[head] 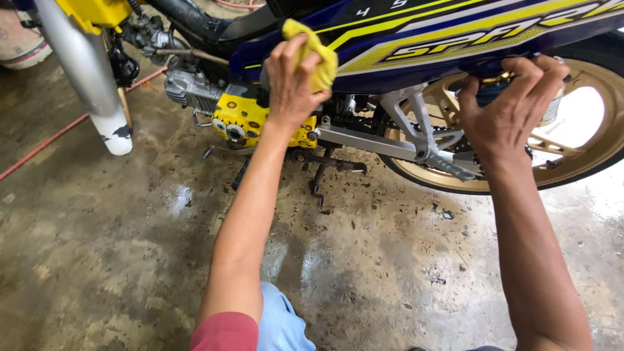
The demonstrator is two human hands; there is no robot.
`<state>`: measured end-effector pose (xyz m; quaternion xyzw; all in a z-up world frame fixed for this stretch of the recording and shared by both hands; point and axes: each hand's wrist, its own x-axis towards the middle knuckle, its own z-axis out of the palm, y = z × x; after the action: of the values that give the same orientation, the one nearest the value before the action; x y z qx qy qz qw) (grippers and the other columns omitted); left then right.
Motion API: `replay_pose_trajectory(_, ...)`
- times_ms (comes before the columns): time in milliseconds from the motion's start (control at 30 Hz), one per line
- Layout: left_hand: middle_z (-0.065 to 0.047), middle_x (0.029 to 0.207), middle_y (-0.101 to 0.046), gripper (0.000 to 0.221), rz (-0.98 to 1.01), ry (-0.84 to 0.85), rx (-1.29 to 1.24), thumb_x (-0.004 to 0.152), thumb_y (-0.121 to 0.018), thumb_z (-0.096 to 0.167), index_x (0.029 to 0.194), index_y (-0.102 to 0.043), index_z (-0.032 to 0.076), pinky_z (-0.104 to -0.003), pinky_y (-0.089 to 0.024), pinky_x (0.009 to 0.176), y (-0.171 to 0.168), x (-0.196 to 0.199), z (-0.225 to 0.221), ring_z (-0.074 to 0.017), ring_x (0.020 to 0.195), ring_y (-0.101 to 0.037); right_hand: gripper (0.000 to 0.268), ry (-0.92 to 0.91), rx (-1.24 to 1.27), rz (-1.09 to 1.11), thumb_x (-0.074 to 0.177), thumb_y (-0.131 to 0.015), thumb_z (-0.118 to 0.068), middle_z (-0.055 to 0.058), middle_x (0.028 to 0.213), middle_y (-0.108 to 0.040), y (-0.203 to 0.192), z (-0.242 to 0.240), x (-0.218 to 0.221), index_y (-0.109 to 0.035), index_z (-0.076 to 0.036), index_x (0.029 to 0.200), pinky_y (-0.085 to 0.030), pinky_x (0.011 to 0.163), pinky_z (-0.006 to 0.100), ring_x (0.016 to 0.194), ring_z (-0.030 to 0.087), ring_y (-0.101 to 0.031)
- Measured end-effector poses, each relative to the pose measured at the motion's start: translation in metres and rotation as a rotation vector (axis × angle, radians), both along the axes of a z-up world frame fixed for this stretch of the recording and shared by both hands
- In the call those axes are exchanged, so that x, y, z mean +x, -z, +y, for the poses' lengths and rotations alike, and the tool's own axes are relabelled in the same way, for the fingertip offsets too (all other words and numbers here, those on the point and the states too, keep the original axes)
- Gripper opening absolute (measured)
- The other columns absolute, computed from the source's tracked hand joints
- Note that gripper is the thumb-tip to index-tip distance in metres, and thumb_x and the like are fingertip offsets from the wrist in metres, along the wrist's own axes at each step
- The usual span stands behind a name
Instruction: The person wipes the side panel and seat area of a blue and yellow motorcycle using a yellow cloth. They move the cloth back and forth across the bodywork, focusing on the side fairing and the area beneath the seat.
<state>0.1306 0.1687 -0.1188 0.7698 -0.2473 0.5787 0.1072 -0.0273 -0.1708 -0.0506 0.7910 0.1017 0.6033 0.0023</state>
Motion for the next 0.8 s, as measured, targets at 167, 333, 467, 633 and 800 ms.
replay_pose_trajectory(167,-0.010,0.133,-0.032,0.101,0.115,-0.057,-0.121,0.052,-0.099,0.023,0.123,-0.028,0.021,-0.056,-0.049,0.101,0.023,0.008,0.030,-0.0322,0.125,-0.042,0.055,-0.046,-0.015,0.037,0.088,-0.088,0.006,0.019,0.115,-0.037,-0.009,0.010,-0.014,-0.044,-0.001,0.120,-0.047,0.083,0.047,0.107,0.035,-0.045)
replay_pose_trajectory(333,-0.014,0.138,-0.029,0.107,0.219,-0.142,-0.216,0.052,-0.099,0.027,0.128,-0.025,0.018,-0.058,-0.049,0.099,0.046,0.012,0.034,-0.0366,0.124,-0.041,0.058,-0.035,-0.025,0.065,0.088,-0.088,0.007,0.019,0.115,-0.034,-0.007,0.007,-0.013,-0.041,-0.001,0.120,-0.049,0.087,0.051,0.110,0.036,-0.043)
replay_pose_trajectory(467,-0.016,0.139,-0.027,0.113,0.285,-0.178,-0.256,0.051,-0.102,0.031,0.128,-0.021,0.018,-0.063,-0.049,0.099,0.048,0.013,0.033,-0.0404,0.126,-0.040,0.056,-0.011,-0.049,0.063,0.090,-0.088,0.004,0.019,0.116,-0.035,-0.005,0.003,-0.012,-0.042,-0.001,0.121,-0.049,0.086,0.049,0.110,0.035,-0.044)
replay_pose_trajectory(633,-0.016,0.140,-0.032,0.110,0.198,-0.148,-0.221,0.051,-0.102,0.028,0.130,-0.028,0.016,-0.063,-0.044,0.108,0.037,0.011,0.031,-0.0383,0.129,-0.042,0.061,0.012,-0.058,0.075,0.090,-0.091,0.005,0.018,0.117,-0.034,-0.004,-0.001,-0.013,-0.040,-0.003,0.124,-0.052,0.081,0.047,0.109,0.035,-0.046)
replay_pose_trajectory(800,-0.010,0.135,-0.036,0.094,0.030,-0.042,-0.056,0.057,-0.097,0.014,0.126,-0.034,0.017,-0.053,-0.046,0.110,0.006,-0.002,0.025,-0.0300,0.126,-0.043,0.061,0.014,-0.083,0.043,0.087,-0.093,0.006,0.018,0.119,-0.035,-0.003,0.000,-0.009,-0.043,-0.001,0.122,-0.049,0.085,0.049,0.110,0.035,-0.044)
